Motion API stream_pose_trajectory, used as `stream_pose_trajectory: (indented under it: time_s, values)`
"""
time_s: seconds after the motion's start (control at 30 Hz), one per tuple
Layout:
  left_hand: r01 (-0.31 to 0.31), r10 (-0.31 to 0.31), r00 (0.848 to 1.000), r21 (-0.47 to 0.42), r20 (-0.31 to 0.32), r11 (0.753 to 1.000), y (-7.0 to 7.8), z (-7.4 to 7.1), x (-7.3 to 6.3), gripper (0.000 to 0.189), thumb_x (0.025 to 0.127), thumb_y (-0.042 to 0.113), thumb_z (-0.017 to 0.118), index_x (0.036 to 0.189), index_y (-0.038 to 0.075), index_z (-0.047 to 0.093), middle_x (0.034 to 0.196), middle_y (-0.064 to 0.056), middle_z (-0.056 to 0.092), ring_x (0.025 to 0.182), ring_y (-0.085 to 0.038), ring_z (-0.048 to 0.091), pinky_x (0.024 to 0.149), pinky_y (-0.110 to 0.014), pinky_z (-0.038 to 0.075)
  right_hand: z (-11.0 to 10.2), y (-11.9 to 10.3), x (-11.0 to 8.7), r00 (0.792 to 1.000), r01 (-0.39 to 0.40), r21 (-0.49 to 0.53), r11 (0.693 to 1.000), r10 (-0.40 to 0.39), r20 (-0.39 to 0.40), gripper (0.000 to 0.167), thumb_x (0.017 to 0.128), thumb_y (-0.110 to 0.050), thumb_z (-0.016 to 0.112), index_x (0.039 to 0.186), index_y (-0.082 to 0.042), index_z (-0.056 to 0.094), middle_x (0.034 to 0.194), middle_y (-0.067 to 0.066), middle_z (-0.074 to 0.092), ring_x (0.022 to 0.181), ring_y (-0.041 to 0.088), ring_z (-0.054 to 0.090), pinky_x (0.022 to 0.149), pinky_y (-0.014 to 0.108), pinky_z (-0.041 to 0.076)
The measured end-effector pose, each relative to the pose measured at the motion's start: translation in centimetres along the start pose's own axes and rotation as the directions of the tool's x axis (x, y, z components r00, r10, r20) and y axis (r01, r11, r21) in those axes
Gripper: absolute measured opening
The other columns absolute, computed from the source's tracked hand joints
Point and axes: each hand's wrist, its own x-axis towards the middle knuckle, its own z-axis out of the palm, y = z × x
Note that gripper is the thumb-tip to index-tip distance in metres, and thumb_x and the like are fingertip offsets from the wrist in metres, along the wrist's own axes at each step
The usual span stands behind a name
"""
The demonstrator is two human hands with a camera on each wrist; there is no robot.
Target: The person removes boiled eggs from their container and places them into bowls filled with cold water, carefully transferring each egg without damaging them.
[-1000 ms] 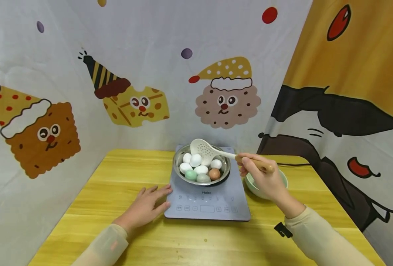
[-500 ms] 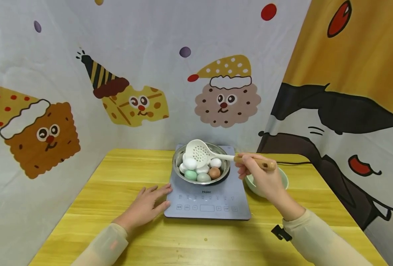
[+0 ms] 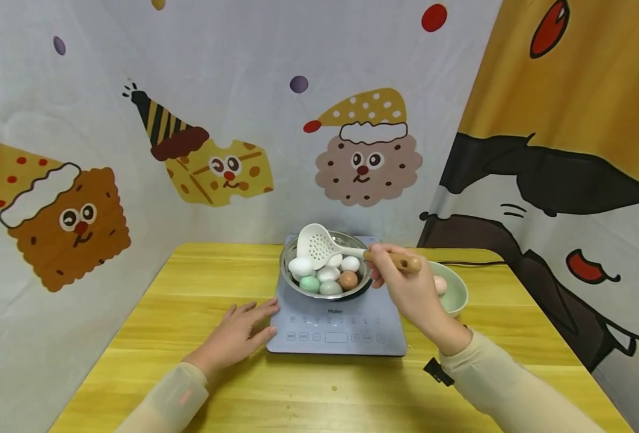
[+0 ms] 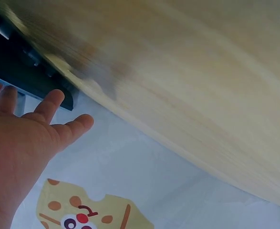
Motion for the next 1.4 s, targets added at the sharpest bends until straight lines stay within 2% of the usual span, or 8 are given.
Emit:
stream_pose_trajectory:
  time_s: [0.3, 0.4, 0.6, 0.83, 0.93, 1.03, 1.17, 1.4]
  values:
    - [-0.01, 0.01, 1.0, -0.004, 0.01, 1.0, 0.2, -0.2, 0.3, 0.057, 0.11, 0.052, 0.056, 0.16, 0.024, 0.052, 0.17, 0.005, 0.045, 0.15, -0.055, 0.044, 0.122, -0.084, 0.02, 1.0, -0.8, -2.4, 0.882, 0.458, -0.298, 0.838, -0.47, 0.035, 0.021, 0.104, -0.011, 0.066, 0.114, 0.001, 0.08, 0.094, 0.009, 0.082, 0.072, 0.007, 0.064, 0.067, 0.015, 0.054]
    - [-0.017, 0.017, 1.0, 0.001, 0.003, 1.0, 0.1, -0.3, 0.5, 0.057, 0.11, 0.052, 0.056, 0.16, 0.024, 0.052, 0.17, 0.005, 0.045, 0.15, -0.055, 0.044, 0.122, -0.083, 0.02, 0.6, -1.1, -2.6, 0.869, 0.482, -0.268, 0.834, -0.494, 0.026, 0.02, 0.104, -0.008, 0.066, 0.114, 0.003, 0.08, 0.083, 0.006, 0.08, 0.067, 0.006, 0.066, 0.064, 0.016, 0.056]
    - [-0.01, 0.01, 1.0, 0.008, 0.006, 1.0, -0.2, -0.4, 0.5, 0.058, 0.109, 0.053, 0.055, 0.16, 0.024, 0.052, 0.17, 0.005, 0.045, 0.15, -0.054, 0.044, 0.123, -0.083, 0.02, 1.0, -1.4, -2.0, 0.931, 0.364, -0.17, 0.916, -0.365, 0.026, 0.022, 0.098, 0.005, 0.067, 0.115, 0.001, 0.08, 0.077, 0.006, 0.076, 0.06, 0.005, 0.064, 0.057, 0.015, 0.054]
    - [-0.007, 0.007, 1.0, 0.014, -0.001, 1.0, -0.5, -0.1, 0.4, 0.058, 0.109, 0.053, 0.056, 0.16, 0.025, 0.052, 0.17, 0.005, 0.045, 0.15, -0.054, 0.045, 0.122, -0.083, 0.021, 3.4, -1.8, -1.3, 0.863, 0.498, -0.35, 0.793, -0.491, 0.117, 0.019, 0.097, -0.005, 0.068, 0.111, 0.001, 0.08, 0.09, 0.008, 0.081, 0.064, 0.008, 0.062, 0.056, 0.019, 0.055]
    - [-0.006, 0.006, 1.0, 0.012, -0.001, 1.0, -0.3, -0.1, 0.3, 0.059, 0.109, 0.054, 0.055, 0.16, 0.024, 0.052, 0.17, 0.005, 0.045, 0.15, -0.054, 0.045, 0.122, -0.082, 0.021, 3.2, -2.3, -1.5, 0.943, 0.332, -0.288, 0.898, -0.32, 0.089, 0.021, 0.101, -0.01, 0.065, 0.112, 0.001, 0.08, 0.083, 0.007, 0.079, 0.06, 0.01, 0.064, 0.055, 0.022, 0.057]
    - [-0.007, 0.007, 1.0, 0.011, -0.001, 1.0, -0.2, -0.1, 0.3, 0.059, 0.109, 0.054, 0.055, 0.16, 0.024, 0.052, 0.17, 0.006, 0.044, 0.15, -0.053, 0.045, 0.122, -0.082, 0.021, 1.9, -2.1, -1.4, 0.999, -0.038, -0.078, 0.996, 0.041, 0.032, 0.027, 0.107, -0.021, 0.063, 0.115, -0.001, 0.079, 0.081, 0.007, 0.077, 0.059, 0.015, 0.066, 0.057, 0.027, 0.06]
    - [-0.006, 0.006, 1.0, 0.005, -0.004, 1.0, -0.1, -0.2, 0.2, 0.059, 0.109, 0.053, 0.055, 0.16, 0.023, 0.052, 0.17, 0.006, 0.044, 0.15, -0.053, 0.046, 0.122, -0.083, 0.021, 0.2, -0.3, -0.9, 0.927, -0.369, 0.198, 0.908, 0.376, 0.0, 0.039, 0.111, -0.034, 0.058, 0.122, 0.0, 0.074, 0.094, 0.01, 0.081, 0.073, 0.019, 0.074, 0.065, 0.035, 0.067]
    - [-0.003, 0.003, 1.0, -0.008, 0.003, 1.0, -0.1, -0.3, -0.1, 0.058, 0.109, 0.052, 0.056, 0.159, 0.023, 0.053, 0.17, 0.006, 0.044, 0.15, -0.052, 0.046, 0.122, -0.083, 0.021, -1.4, 2.7, -1.8, 0.825, -0.536, 0.412, 0.737, 0.56, 0.073, 0.047, 0.115, -0.038, 0.048, 0.135, 0.002, 0.064, 0.1, 0.002, 0.083, 0.084, 0.013, 0.074, 0.078, 0.029, 0.067]
